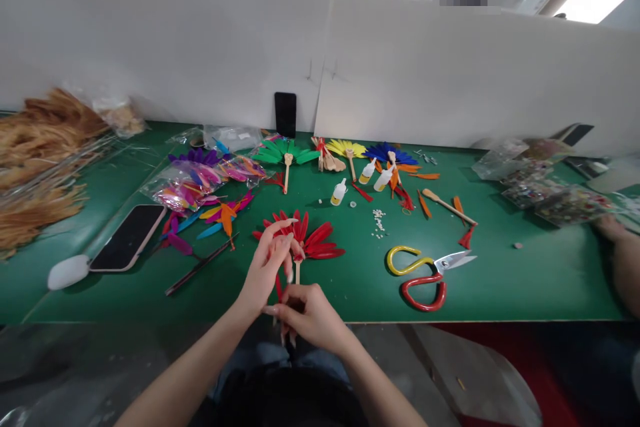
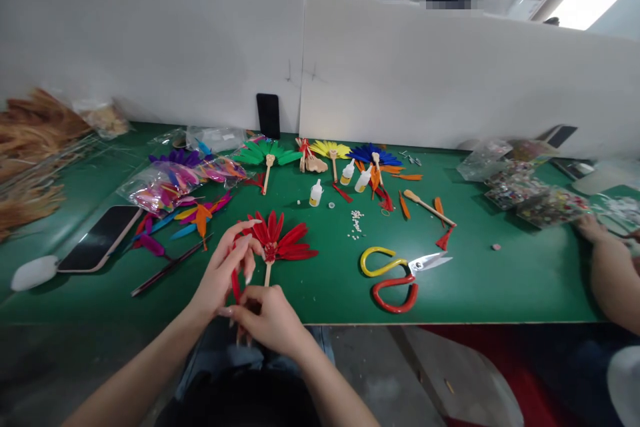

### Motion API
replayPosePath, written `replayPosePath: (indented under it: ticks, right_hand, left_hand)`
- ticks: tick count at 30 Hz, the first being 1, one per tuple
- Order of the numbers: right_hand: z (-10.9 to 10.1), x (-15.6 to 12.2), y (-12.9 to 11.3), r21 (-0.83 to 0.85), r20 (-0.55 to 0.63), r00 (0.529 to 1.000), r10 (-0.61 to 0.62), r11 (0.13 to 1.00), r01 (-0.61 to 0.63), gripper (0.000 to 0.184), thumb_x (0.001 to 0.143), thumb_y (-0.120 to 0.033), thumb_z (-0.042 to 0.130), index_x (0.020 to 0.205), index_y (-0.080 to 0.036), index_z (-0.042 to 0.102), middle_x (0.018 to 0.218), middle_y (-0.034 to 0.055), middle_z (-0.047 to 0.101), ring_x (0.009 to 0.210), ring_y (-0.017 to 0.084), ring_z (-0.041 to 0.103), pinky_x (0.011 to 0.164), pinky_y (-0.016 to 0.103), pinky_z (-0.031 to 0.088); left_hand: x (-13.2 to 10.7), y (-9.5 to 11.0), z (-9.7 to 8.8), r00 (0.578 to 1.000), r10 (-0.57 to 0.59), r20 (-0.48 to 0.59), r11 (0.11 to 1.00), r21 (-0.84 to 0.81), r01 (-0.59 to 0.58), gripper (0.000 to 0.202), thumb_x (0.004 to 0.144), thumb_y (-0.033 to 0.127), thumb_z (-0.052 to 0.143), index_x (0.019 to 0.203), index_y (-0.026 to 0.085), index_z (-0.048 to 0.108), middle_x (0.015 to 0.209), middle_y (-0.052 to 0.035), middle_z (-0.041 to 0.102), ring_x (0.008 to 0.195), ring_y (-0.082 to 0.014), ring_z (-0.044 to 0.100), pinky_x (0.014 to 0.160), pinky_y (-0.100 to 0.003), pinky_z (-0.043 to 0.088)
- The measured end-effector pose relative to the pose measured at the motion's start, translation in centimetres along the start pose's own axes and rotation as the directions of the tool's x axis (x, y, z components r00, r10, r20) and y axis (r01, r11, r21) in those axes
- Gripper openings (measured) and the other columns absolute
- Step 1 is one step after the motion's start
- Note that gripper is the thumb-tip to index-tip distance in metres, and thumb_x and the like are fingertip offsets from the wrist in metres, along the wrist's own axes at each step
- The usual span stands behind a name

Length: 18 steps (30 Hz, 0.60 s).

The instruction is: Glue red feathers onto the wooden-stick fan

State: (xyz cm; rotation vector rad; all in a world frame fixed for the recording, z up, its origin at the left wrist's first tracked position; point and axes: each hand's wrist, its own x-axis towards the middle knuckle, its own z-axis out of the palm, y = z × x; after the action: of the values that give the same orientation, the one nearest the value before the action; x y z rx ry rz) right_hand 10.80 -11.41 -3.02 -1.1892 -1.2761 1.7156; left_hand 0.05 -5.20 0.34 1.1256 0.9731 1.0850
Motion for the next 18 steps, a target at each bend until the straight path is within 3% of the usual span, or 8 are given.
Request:
replayPosePath:
  ticks: [2,4,6,8,12,15,18]
  right_hand:
    - [-0.1,0.3,0.4,-0.005,-0.15,0.989,-0.011,1.0,0.011,0.044,0.072,-0.058,0.066,0.061,-0.02,0.048,0.046,-0.0057,0.052,0.038,0.009,0.049,0.039,0.019,0.036]
    - [-0.1,0.6,0.8,-0.03,-0.255,0.967,-0.025,0.999,0.018,0.043,0.073,-0.058,0.064,0.061,-0.02,0.047,0.045,-0.0056,0.051,0.036,0.008,0.047,0.039,0.02,0.035]
    - [-0.1,0.9,0.8,-0.084,-0.296,0.954,-0.043,0.996,0.019,0.043,0.075,-0.057,0.063,0.06,-0.02,0.046,0.045,-0.005,0.052,0.036,0.008,0.046,0.039,0.02,0.034]
    - [-0.1,1.0,0.7,-0.162,-0.303,0.95,-0.08,0.986,0.032,0.041,0.076,-0.055,0.063,0.06,-0.02,0.047,0.047,-0.0039,0.053,0.039,0.009,0.047,0.041,0.021,0.034]
    - [-0.8,0.5,0.8,-0.375,-0.348,0.915,-0.203,0.925,0.063,0.03,0.081,-0.05,0.06,0.076,-0.02,0.061,0.057,-0.0006,0.062,0.05,0.012,0.055,0.048,0.022,0.04]
    - [-1.7,0.0,1.5,-0.561,-0.458,0.807,-0.373,0.826,0.063,0.025,0.086,-0.044,0.055,0.089,-0.02,0.064,0.072,0.0041,0.067,0.065,0.016,0.061,0.061,0.026,0.048]
    - [-2.3,-0.2,2.5,-0.71,-0.482,0.682,-0.55,0.701,0.063,0.026,0.087,-0.041,0.056,0.102,-0.021,0.063,0.093,0.0094,0.066,0.089,0.023,0.061,0.077,0.035,0.051]
  left_hand:
    - [0.4,-0.2,-1.0,1.0,0.004,0.02,0.991,0.136,-0.007,0.047,0.084,0.04,0.058,0.128,0.023,0.048,0.087,-0.0019,0.061,0.067,-0.0115,0.057,0.065,-0.023,0.048]
    - [0.6,-0.3,-1.8,0.994,-0.028,0.109,0.952,0.306,-0.007,0.043,0.081,0.04,0.062,0.12,0.022,0.057,0.09,-0.0034,0.062,0.08,-0.0161,0.058,0.073,-0.026,0.048]
    - [0.6,-0.2,-2.6,0.97,-0.089,0.226,0.906,0.423,-0.016,0.028,0.081,0.04,0.061,0.099,0.021,0.069,0.084,-0.0036,0.063,0.078,-0.0183,0.058,0.07,-0.027,0.047]
    - [0.8,0.0,-3.2,0.951,-0.13,0.28,0.884,0.468,-0.017,0.026,0.082,0.042,0.059,0.081,0.019,0.071,0.073,-0.0029,0.063,0.068,-0.0183,0.056,0.062,-0.026,0.045]
    - [3.0,0.6,-4.6,0.967,-0.145,0.208,0.861,0.508,0.019,0.03,0.078,0.046,0.062,0.071,0.017,0.068,0.054,0.0012,0.055,0.047,-0.0119,0.045,0.045,-0.021,0.033]
    - [6.3,0.9,-5.1,0.953,-0.166,0.253,0.831,0.557,-0.003,0.036,0.075,0.05,0.065,0.063,0.016,0.064,0.045,0.0035,0.049,0.038,-0.0078,0.038,0.041,-0.02,0.028]
    - [9.7,0.7,-4.4,0.876,-0.235,0.421,0.813,0.579,-0.06,0.04,0.074,0.054,0.065,0.061,0.016,0.06,0.052,-0.0001,0.059,0.039,-0.0081,0.045,0.04,-0.019,0.029]
